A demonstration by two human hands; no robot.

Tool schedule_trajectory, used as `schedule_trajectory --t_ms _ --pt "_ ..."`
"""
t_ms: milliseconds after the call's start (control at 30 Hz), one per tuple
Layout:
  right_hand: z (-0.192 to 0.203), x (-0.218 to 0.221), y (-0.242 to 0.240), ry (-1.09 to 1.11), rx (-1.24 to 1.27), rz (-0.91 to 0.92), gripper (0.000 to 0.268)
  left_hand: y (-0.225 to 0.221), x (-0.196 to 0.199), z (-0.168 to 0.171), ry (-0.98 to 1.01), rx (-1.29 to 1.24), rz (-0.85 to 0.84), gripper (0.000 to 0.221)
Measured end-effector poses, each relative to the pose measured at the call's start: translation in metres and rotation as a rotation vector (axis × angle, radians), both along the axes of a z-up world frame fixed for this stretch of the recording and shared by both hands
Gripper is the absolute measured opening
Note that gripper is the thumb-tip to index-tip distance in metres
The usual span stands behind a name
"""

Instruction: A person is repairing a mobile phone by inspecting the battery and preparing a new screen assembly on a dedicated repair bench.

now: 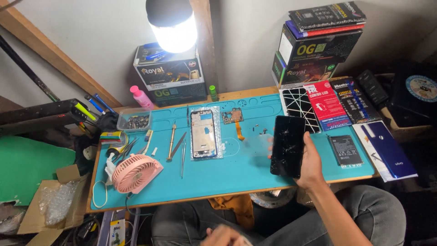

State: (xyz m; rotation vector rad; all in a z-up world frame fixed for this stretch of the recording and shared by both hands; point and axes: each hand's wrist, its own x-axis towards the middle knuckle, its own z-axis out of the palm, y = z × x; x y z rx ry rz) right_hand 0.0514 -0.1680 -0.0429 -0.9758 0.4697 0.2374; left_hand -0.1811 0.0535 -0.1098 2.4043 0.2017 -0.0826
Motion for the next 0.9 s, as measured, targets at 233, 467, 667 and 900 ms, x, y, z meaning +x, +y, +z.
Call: schedule_trajectory --t_ms 233,467,667,900 --pt "-0.012 0.002 -0.006 -0.106 0.006 0.098 0.077 -0.071 0.007 -0.113 -0.483 0.242 0.181 0.038" --pt "-0.028 0.002 -0.021 -0.155 0.102 0.094 0.075 -0.052 0.087 0.085 0.452 -0.418 0.310 0.020" --pt "-0.021 0.005 -0.047 -0.181 0.159 0.172 0.078 -0.079 0.157 0.103 0.199 -0.904 0.313 0.071" --pt "-0.005 0.011 -0.063 -0.075 0.025 0.149 0.073 -0.115 0.194 0.061 -0.058 -1.097 0.195 0.010"
